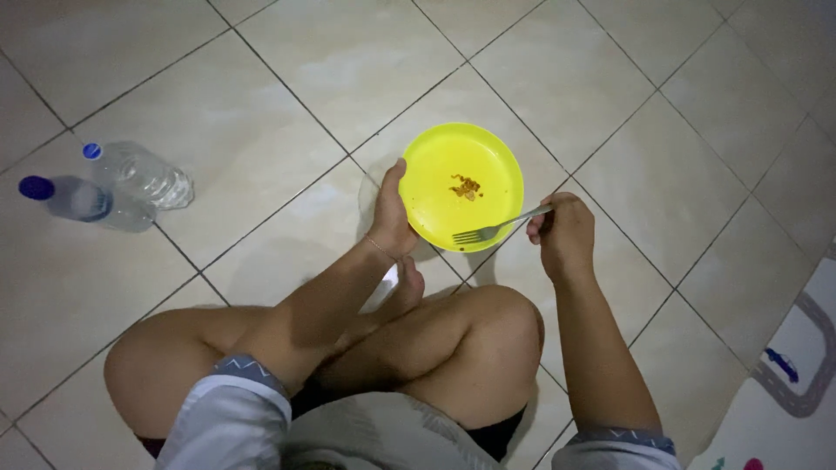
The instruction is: Scraping food remnants from a yellow plate into a clear bowl using a spoon and fork.
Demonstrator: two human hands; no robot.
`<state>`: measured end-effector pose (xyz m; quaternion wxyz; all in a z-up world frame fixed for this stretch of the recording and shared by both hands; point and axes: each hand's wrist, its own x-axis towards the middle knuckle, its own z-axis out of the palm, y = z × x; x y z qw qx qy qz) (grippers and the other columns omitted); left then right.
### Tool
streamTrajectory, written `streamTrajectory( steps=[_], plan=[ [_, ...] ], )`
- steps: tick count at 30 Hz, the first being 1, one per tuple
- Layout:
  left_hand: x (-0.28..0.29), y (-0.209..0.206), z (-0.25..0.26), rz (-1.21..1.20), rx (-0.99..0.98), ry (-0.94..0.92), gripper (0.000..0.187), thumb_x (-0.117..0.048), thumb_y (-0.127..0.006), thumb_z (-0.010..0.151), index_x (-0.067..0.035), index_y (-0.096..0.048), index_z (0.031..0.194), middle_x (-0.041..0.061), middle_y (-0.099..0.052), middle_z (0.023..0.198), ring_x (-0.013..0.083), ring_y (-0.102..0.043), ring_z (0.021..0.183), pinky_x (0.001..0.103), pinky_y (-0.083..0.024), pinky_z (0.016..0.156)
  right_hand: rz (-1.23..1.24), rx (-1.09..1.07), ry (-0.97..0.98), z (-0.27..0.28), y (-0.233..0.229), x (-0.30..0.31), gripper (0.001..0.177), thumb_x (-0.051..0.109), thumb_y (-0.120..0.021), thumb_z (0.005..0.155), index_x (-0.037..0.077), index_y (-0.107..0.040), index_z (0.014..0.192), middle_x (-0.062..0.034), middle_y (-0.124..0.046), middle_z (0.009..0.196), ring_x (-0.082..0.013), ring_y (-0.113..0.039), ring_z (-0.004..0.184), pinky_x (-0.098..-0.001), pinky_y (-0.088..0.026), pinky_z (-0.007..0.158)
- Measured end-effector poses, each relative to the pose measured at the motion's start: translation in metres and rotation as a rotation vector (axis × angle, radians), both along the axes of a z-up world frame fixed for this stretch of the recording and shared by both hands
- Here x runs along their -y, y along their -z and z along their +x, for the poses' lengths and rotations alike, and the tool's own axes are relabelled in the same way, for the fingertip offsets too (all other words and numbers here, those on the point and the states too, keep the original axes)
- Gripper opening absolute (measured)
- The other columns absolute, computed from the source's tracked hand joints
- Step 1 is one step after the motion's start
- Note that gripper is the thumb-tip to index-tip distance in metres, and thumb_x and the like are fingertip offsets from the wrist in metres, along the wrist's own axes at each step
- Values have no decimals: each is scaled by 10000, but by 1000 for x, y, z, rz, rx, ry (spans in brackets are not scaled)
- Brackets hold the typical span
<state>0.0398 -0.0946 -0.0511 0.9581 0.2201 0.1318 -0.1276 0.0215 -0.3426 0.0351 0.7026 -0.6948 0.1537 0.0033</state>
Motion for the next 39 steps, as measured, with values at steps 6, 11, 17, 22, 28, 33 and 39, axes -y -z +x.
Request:
streamTrajectory(
  steps=[6,11,17,22,28,33,39],
  plan=[
    [9,0,0,32,-86,55,641,-510,-462,1010,-7,-529,1401,164,-629,1350,281,-610,1229,421,-488,1047,14,31,-3,5,2,24,197,151,-412,1054,45,-549,961,-73,-569,705,-159,-559,577,-299,-440,514],
    [12,1,3,33,-89,84,661,-528,-484,998,-11,-530,1407,174,-616,1384,287,-598,1239,421,-481,1046,-129,97,-53,10,-7,33,213,164,-407,1080,48,-545,967,-62,-575,696,-147,-559,557,-294,-420,483],
    [18,-12,5,107,-49,68,651,-500,-466,993,-29,-429,1441,203,-566,1400,304,-598,1259,447,-512,1037,-184,16,-80,14,-11,26,198,155,-422,1068,39,-532,951,-53,-554,677,-140,-540,545,-286,-401,471],
    [28,-6,12,267,-136,29,653,-483,-459,1002,4,-447,1437,184,-589,1394,279,-599,1256,415,-512,1022,-146,-105,8,17,16,30,175,115,-414,1014,25,-547,944,-60,-544,671,-145,-518,523,-293,-383,449],
    [34,14,20,303,-132,-2,676,-480,-458,1004,68,-483,1400,223,-623,1324,291,-633,1197,414,-532,980,40,-188,66,13,46,30,152,101,-423,990,22,-545,945,-68,-540,696,-154,-506,538,-293,-389,467],
    [37,35,19,267,-48,-84,644,-457,-467,1027,53,-472,1420,168,-594,1336,264,-587,1204,419,-498,1010,134,-238,91,9,73,24,151,103,-449,984,12,-561,937,-67,-548,704,-152,-507,563,-286,-399,481],
    [32,36,15,253,-79,-106,592,-459,-433,1030,-16,-475,1420,140,-601,1344,250,-584,1239,389,-465,1053,235,-308,105,11,81,6,130,84,-476,990,2,-563,939,-70,-559,722,-151,-517,574,-281,-399,481]
  ],
)
